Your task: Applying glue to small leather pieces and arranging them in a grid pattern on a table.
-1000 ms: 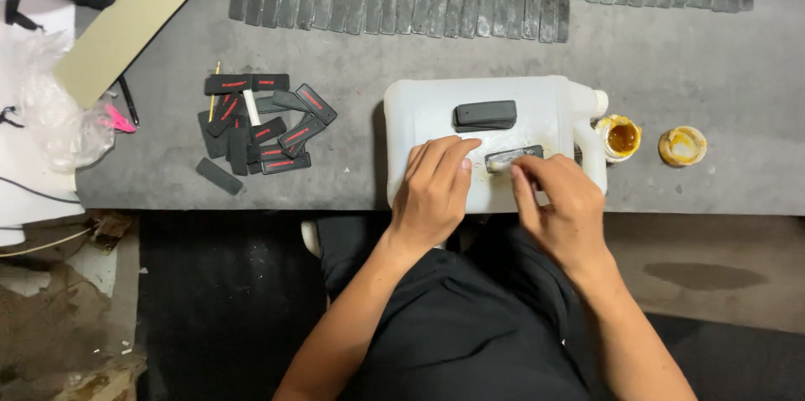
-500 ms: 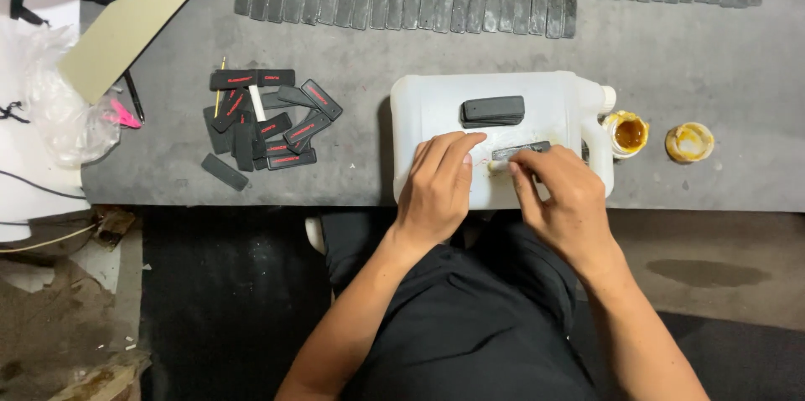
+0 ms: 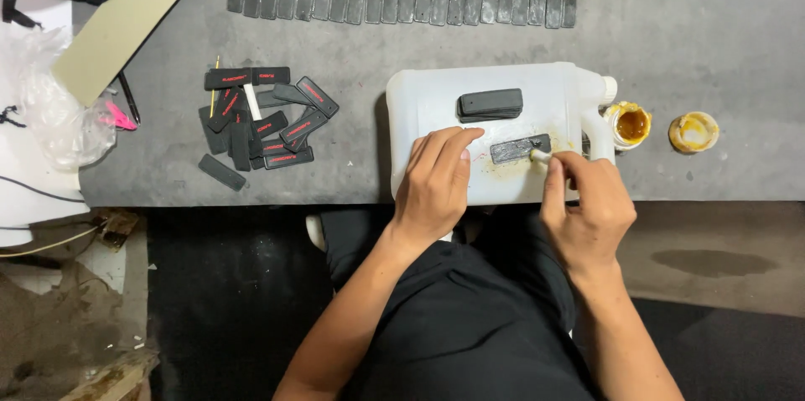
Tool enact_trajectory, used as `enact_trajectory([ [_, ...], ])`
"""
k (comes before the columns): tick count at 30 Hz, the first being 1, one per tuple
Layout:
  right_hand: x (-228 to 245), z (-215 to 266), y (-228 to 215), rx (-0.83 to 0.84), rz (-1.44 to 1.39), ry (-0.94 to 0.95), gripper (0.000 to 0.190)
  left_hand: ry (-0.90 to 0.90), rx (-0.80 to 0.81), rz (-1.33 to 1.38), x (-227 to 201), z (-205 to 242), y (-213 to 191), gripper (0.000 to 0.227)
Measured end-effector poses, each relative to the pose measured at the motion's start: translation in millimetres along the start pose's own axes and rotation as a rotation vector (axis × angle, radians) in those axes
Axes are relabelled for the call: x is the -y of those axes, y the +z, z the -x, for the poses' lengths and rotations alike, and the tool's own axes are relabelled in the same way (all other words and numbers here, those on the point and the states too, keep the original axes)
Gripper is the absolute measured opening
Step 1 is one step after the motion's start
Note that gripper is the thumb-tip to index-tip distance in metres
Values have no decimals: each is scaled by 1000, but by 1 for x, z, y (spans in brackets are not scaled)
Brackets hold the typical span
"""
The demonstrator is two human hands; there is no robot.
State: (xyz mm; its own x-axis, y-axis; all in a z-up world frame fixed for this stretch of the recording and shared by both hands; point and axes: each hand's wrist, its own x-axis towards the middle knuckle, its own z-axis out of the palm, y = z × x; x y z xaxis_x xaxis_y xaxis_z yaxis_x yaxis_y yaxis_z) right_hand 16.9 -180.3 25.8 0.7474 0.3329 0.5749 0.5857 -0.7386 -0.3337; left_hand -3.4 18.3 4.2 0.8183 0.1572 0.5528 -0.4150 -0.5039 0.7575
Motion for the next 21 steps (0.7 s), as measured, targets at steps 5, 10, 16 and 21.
enact_trajectory([
  [5,19,-3,9,5,-108,-17,6,6,16,2,-2,-2,-1,29],
  [10,-17,1,-2,-39,51,43,3,2,8,-5,2,1,2,29],
  [16,-10,-7,4,-24,-7,49,3,-5,3,-6,2,1,2,29],
  [21,-15,-9,3,-12,9,12,4,3,1,-4,1,2,2,29],
])
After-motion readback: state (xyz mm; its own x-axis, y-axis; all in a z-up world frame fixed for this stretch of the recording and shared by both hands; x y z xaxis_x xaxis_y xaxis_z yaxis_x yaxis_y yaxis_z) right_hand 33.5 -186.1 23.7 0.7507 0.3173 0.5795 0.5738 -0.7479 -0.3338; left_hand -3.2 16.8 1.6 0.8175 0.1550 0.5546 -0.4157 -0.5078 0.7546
